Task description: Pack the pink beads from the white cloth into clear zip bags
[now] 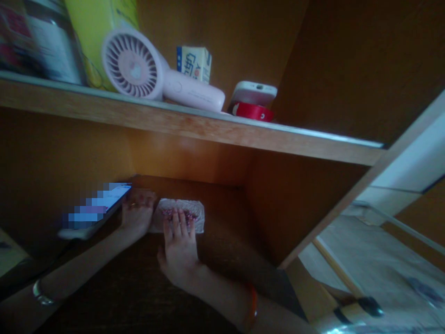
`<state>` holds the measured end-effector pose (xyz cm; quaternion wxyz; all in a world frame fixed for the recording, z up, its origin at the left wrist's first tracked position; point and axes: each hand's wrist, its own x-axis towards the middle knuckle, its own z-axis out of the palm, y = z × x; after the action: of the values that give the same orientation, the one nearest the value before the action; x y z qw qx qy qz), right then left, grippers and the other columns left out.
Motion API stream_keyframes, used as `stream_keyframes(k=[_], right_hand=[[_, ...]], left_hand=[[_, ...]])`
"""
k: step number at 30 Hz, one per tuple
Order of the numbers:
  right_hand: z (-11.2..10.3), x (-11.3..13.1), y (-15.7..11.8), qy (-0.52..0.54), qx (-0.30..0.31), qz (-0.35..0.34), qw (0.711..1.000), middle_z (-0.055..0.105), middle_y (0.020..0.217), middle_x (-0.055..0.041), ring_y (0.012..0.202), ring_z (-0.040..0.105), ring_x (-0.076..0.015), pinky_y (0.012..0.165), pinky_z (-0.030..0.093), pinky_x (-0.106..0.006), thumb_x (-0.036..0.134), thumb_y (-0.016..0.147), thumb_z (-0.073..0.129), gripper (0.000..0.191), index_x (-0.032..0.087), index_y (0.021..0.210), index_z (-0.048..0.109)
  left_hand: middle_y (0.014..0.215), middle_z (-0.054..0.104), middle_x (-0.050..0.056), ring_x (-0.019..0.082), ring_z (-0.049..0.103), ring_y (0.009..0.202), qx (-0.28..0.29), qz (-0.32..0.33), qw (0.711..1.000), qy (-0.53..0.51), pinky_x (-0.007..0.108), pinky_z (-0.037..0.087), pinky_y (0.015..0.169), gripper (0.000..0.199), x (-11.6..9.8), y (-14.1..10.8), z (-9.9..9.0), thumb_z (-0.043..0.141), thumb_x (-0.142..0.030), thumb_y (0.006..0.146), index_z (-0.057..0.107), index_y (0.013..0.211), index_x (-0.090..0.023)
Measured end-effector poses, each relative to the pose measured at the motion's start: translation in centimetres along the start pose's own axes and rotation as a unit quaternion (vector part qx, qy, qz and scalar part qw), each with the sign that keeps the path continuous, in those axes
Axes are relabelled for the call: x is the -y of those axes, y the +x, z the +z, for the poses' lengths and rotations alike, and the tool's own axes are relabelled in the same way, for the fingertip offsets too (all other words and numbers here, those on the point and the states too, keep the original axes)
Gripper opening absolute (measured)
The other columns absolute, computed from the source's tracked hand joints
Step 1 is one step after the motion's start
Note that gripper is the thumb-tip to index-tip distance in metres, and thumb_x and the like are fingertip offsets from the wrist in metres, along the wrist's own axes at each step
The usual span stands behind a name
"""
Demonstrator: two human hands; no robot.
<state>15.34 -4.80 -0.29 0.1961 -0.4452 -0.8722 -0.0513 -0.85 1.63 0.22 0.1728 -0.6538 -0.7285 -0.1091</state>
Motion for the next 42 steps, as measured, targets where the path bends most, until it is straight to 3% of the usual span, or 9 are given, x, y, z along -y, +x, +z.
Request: stream_keyframes(k=[9, 15, 19, 22, 26, 32, 36, 39, 42], right_hand=[[0.1, 0.1, -0.1, 0.021, -0.007, 0.010, 1.000, 0.020, 0.149, -0.0153, 0.138, 0.011, -0.0305, 0.108, 0.014, -0.056, 0.030, 0.083, 0.047, 0.062, 0.011, 0.139, 0.032], [0.1, -0.6, 0.4, 0.129, -0.042, 0.058, 0.989, 0.042, 0.139, -0.0086, 0.133, 0.027, -0.0264, 0.107, 0.018, -0.053, 0.026, 0.084, 0.046, 0.045, 0.019, 0.128, 0.046], [-0.6, -0.9, 0.9, 0.210, -0.094, 0.078, 0.970, 0.057, 0.121, -0.0057, 0.121, 0.042, -0.0226, 0.102, 0.027, -0.047, 0.022, 0.084, 0.046, 0.031, 0.021, 0.114, 0.056], [-0.7, -1.1, 0.9, 0.259, -0.111, 0.053, 0.958, 0.061, 0.112, -0.0039, 0.112, 0.049, -0.0200, 0.099, 0.031, -0.042, 0.022, 0.084, 0.049, 0.025, 0.021, 0.107, 0.058], [0.0, -1.4, 1.0, 0.315, -0.115, 0.020, 0.942, 0.063, 0.106, -0.0053, 0.104, 0.053, -0.0200, 0.098, 0.032, -0.041, 0.020, 0.081, 0.055, 0.029, 0.018, 0.109, 0.057], [0.8, -2.1, 1.6, 0.468, -0.156, 0.043, 0.869, 0.064, 0.104, -0.0073, 0.098, 0.058, -0.0190, 0.091, 0.042, -0.036, 0.021, 0.086, 0.048, 0.024, 0.019, 0.107, 0.060], [0.6, -1.9, 1.6, 0.556, -0.169, 0.103, 0.807, 0.064, 0.104, -0.0058, 0.097, 0.059, -0.0179, 0.089, 0.045, -0.033, 0.033, 0.091, 0.042, 0.027, 0.021, 0.107, 0.060], [0.7, -1.9, 1.5, 0.579, -0.176, 0.187, 0.774, 0.065, 0.098, -0.0047, 0.094, 0.060, -0.0180, 0.087, 0.046, -0.032, 0.044, 0.090, 0.040, 0.034, 0.020, 0.100, 0.063], [0.8, -2.1, 1.4, 0.563, -0.165, 0.256, 0.768, 0.065, 0.086, -0.0045, 0.084, 0.061, -0.0185, 0.079, 0.049, -0.032, 0.053, 0.088, 0.039, 0.043, 0.019, 0.089, 0.066]], left_hand=[[0.090, 0.066, 0.020, 0.030, 0.064, 0.082, 0.003, 0.035, 0.999, 0.041, 0.044, 0.041, 0.081, 0.043, -0.1, 0.1, -1.4, 0.026, -0.005, 0.084, 0.051, 0.119, -0.007], [0.084, 0.067, 0.017, 0.029, 0.065, 0.078, -0.073, 0.054, 0.996, 0.004, 0.039, 0.045, 0.074, 0.042, 0.2, 0.4, -2.9, 0.027, -0.011, 0.088, 0.048, 0.124, -0.009], [0.078, 0.066, 0.017, 0.028, 0.065, 0.069, -0.106, 0.046, 0.989, -0.087, 0.036, 0.048, 0.062, 0.039, -0.3, -0.3, -4.0, 0.027, -0.023, 0.093, 0.054, 0.117, -0.010], [0.070, 0.067, 0.013, 0.024, 0.064, 0.060, -0.103, 0.079, 0.972, -0.196, 0.034, 0.050, 0.057, 0.041, -1.2, -1.4, -3.9, 0.030, -0.029, 0.093, 0.052, 0.122, -0.011], [0.087, 0.069, 0.010, 0.019, 0.067, 0.070, -0.095, 0.157, 0.904, -0.386, 0.031, 0.054, 0.067, 0.037, -2.4, -3.3, -2.9, 0.033, -0.031, 0.094, 0.049, 0.123, -0.016], [0.111, 0.063, 0.008, 0.016, 0.062, 0.099, -0.067, 0.196, 0.830, -0.518, 0.030, 0.051, 0.088, 0.049, -3.5, -5.1, -2.4, 0.041, -0.023, 0.092, 0.026, 0.138, -0.021], [0.116, 0.058, 0.009, 0.016, 0.057, 0.107, -0.114, 0.208, 0.803, -0.547, 0.032, 0.049, 0.092, 0.056, -3.8, -5.4, -2.4, 0.044, -0.019, 0.090, 0.018, 0.140, -0.022], [0.120, 0.054, 0.010, 0.018, 0.053, 0.111, -0.133, 0.240, 0.810, -0.518, 0.036, 0.046, 0.096, 0.047, -3.7, -5.1, -2.6, 0.048, -0.017, 0.088, 0.032, 0.131, -0.021], [0.111, 0.057, 0.009, 0.022, 0.053, 0.107, -0.134, 0.282, 0.840, -0.443, 0.040, 0.045, 0.092, 0.027, -3.4, -4.5, -2.7, 0.054, -0.017, 0.083, 0.050, 0.109, -0.019]])
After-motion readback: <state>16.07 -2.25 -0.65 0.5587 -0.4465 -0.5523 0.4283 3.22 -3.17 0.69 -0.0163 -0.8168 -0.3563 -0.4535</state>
